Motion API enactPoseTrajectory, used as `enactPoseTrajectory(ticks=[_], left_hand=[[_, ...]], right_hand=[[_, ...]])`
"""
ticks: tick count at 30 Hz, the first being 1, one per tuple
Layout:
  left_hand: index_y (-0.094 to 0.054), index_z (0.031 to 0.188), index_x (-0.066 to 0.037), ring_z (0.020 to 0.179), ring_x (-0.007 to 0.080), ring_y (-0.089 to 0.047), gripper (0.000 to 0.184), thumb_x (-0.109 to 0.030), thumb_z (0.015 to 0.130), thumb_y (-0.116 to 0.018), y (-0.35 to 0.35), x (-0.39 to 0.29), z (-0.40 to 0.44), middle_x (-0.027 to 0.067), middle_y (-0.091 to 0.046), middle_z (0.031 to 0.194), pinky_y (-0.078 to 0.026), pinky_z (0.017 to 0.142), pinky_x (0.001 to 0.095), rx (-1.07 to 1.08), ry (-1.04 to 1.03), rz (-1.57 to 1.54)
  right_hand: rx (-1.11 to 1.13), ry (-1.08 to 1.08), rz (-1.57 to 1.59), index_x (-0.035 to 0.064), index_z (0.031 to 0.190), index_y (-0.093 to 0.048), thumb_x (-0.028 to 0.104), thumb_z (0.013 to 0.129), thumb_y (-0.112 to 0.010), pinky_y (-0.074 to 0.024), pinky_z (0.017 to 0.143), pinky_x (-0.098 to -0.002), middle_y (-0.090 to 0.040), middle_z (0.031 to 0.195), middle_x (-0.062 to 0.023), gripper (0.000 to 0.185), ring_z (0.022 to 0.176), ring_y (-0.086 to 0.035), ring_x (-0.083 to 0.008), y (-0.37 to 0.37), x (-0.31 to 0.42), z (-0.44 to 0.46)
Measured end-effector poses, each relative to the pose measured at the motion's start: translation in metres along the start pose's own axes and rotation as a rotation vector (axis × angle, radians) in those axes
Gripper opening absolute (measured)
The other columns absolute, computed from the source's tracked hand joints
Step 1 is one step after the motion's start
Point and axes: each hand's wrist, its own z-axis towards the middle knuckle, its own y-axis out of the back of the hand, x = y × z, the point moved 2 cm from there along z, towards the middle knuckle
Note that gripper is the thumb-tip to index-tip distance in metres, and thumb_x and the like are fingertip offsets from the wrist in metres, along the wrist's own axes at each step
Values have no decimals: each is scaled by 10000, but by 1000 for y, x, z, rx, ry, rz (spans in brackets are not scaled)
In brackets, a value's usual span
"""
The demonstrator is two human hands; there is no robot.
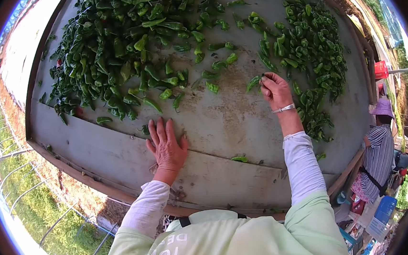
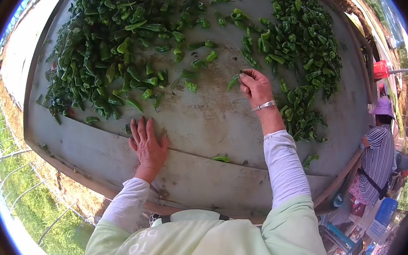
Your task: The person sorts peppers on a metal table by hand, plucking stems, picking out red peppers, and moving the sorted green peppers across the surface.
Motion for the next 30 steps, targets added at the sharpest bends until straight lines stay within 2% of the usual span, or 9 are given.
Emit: enactPoseTrajectory(ticks=[7,13,15,17,18,22,25,27,30], left_hand=[[-355,1338,-123,1382,333,-114,626,-309,793,-601,-2,-1,-2,120,-257,1445,-196,992,624,-41,-18,33],[-361,1337,-136,1378,333,-118,607,-338,811,-588,-4,1,-3,120,-260,1443,-197,991,639,-40,-46,48],[-363,1337,-140,1377,333,-118,608,-345,811,-587,-5,2,-4,121,-263,1441,-197,988,642,-36,-64,42],[-364,1337,-143,1376,332,-118,608,-353,811,-586,-6,4,-4,122,-265,1439,-198,986,644,-41,-82,41],[-364,1338,-143,1376,331,-115,610,-355,811,-586,-7,5,-3,121,-266,1438,-197,984,647,-43,-87,36],[-366,1332,-141,1379,342,-98,627,-328,787,-614,-10,8,-4,126,-249,1443,-187,982,654,-55,-99,-1],[-357,1335,-132,1379,347,-89,644,-326,781,-622,-8,9,-3,135,-241,1442,-182,980,658,-24,-102,-11],[-358,1337,-134,1382,342,-79,647,-338,782,-620,-7,7,-6,130,-236,1445,-181,982,659,4,-97,-37],[-352,1340,-130,1387,340,-57,678,-339,764,-639,-1,10,-3,133,-219,1450,-163,990,666,39,-92,-92]], right_hand=[[-119,-142,51,66,930,-592,81,843,-625,-309,423,-180,-557,700,17,94,501,-459,-47,48,-67,-190],[-212,-530,-328,23,926,-623,81,809,-645,-372,439,-220,-541,645,24,132,517,-466,-44,74,-146,-389],[-185,-668,-548,27,865,-643,26,777,-629,-418,455,-281,-571,609,-37,89,491,-523,-140,73,-185,-446],[-54,-382,-902,29,821,-656,49,757,-636,-440,488,-326,-599,635,-80,70,526,-559,-208,75,-219,-476],[99,-75,-1250,32,778,-668,71,737,-643,-461,521,-370,-628,660,-124,62,561,-596,-275,71,-225,-483],[-69,-199,-1165,33,738,-664,142,737,-630,-467,586,-426,-625,743,-171,114,664,-601,-360,34,-173,-418],[35,-400,-1329,47,727,-668,241,790,-591,-486,649,-390,-635,720,-148,218,658,-607,-317,24,-148,-398],[-130,-385,-1056,23,732,-650,270,822,-581,-463,606,-352,-615,664,-133,273,613,-588,-258,20,-134,-388],[-286,-96,-1025,48,898,-641,226,803,-618,-440,576,-324,-585,654,-119,203,595,-566,-192,2,-112,-341]])
